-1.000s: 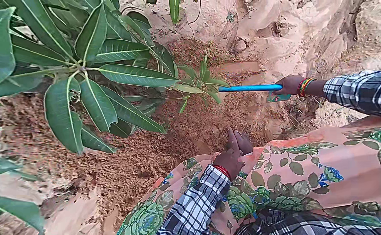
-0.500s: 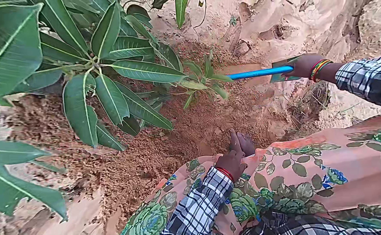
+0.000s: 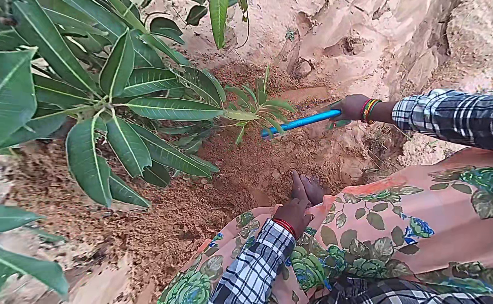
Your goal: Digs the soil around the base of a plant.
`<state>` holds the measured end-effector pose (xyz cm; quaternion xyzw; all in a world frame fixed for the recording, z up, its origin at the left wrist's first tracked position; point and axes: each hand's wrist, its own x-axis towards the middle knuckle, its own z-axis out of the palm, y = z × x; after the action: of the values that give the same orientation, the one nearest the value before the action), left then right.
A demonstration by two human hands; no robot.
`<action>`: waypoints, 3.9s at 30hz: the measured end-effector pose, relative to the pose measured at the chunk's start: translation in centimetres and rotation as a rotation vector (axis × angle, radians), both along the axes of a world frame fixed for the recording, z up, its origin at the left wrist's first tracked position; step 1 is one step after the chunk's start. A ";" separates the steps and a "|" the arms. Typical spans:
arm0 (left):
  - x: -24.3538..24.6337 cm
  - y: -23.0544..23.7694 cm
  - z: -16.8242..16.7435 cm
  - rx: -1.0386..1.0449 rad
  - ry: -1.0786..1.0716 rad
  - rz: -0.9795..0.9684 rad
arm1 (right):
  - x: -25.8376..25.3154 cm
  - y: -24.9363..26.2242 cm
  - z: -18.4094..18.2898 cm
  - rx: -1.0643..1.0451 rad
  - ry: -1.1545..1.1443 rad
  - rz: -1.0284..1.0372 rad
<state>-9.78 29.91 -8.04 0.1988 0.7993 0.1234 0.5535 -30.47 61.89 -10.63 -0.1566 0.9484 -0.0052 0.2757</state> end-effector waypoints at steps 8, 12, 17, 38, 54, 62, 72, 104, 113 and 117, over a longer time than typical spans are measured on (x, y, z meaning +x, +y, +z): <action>-0.2 -0.7 0.0 0.010 0.005 0.019 | -1.1 2.9 1.2 0.093 0.024 -0.156; -0.1 -0.9 -0.1 0.027 -0.007 0.019 | 1.9 0.6 -0.7 0.087 -0.084 -0.176; -0.3 -0.8 0.1 0.040 -0.016 0.017 | 3.5 -4.7 -0.9 -0.062 -0.146 -0.026; -0.1 -0.1 -0.7 0.020 -0.024 -0.005 | 3.7 -10.8 1.8 -0.197 0.012 0.050; -1.7 -1.8 -0.9 0.032 0.028 0.076 | 6.5 -3.0 -1.8 -0.282 -0.242 -0.263; -1.2 -0.8 -1.5 0.005 -0.030 0.042 | 5.5 -7.1 -1.2 -0.256 -0.218 -0.160; -1.9 -1.9 -1.4 0.016 -0.001 0.113 | 4.5 -9.1 2.1 -0.434 -0.093 -0.269; -7.7 -13.1 -4.0 0.320 0.369 1.795 | 21.1 -29.2 -8.7 -0.348 -0.372 -0.155; -6.7 -14.3 -2.2 0.395 0.466 1.987 | 20.3 -29.7 -6.1 -0.362 -0.420 -0.060; -5.2 -15.2 4.5 0.610 0.793 2.109 | 17.6 -32.9 -5.3 -0.647 -0.172 -0.011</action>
<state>-14.98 14.72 -3.49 -0.4144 0.6224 0.6385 -0.1825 -12.91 28.99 -15.91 -0.2297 0.8717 -0.3208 0.2908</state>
